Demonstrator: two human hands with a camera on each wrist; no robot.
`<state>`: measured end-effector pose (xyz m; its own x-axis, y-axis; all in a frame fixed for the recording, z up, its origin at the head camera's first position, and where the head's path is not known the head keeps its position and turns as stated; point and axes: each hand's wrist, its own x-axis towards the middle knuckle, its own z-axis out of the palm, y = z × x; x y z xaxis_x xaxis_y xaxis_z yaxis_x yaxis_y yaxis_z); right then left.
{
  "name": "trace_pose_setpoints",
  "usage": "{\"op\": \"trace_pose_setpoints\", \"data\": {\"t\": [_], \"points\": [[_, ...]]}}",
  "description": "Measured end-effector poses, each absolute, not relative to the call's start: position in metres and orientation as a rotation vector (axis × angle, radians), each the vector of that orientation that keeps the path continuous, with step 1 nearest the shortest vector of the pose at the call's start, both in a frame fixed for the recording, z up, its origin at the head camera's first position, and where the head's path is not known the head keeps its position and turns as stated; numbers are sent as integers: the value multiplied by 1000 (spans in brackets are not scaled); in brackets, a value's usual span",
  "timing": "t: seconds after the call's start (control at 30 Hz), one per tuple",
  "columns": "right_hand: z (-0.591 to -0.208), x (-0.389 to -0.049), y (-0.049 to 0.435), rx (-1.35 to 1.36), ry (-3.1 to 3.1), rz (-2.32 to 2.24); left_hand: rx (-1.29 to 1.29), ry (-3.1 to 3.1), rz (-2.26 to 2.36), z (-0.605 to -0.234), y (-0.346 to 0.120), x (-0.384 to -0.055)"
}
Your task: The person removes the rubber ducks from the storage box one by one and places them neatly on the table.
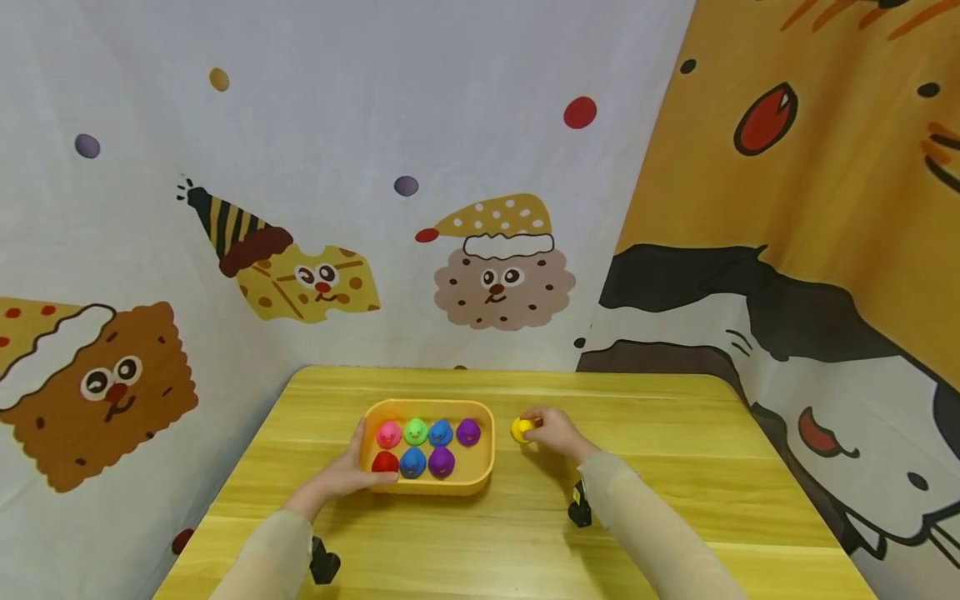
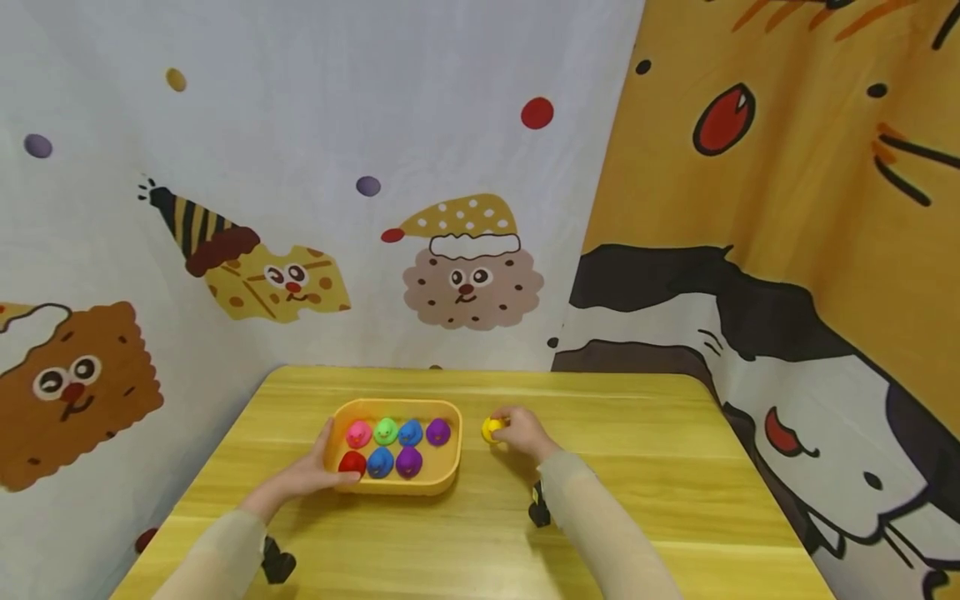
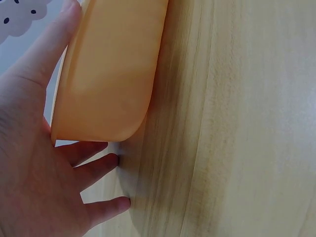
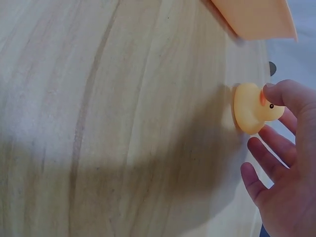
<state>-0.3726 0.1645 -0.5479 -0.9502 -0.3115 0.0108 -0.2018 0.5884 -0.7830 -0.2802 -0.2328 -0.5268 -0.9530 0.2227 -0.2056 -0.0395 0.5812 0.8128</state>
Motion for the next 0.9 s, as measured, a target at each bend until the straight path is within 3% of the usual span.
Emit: {"op": "trace_pose_setpoints", "data": {"t": [0.5,0.9], "points": [[-519,-379,160,-396,2699,-1279,143,2527,1308,-527,-236,-278],[-497,-377,124,-480,2568,-1404,143,2545,1285,-527,-233,-278]]}}
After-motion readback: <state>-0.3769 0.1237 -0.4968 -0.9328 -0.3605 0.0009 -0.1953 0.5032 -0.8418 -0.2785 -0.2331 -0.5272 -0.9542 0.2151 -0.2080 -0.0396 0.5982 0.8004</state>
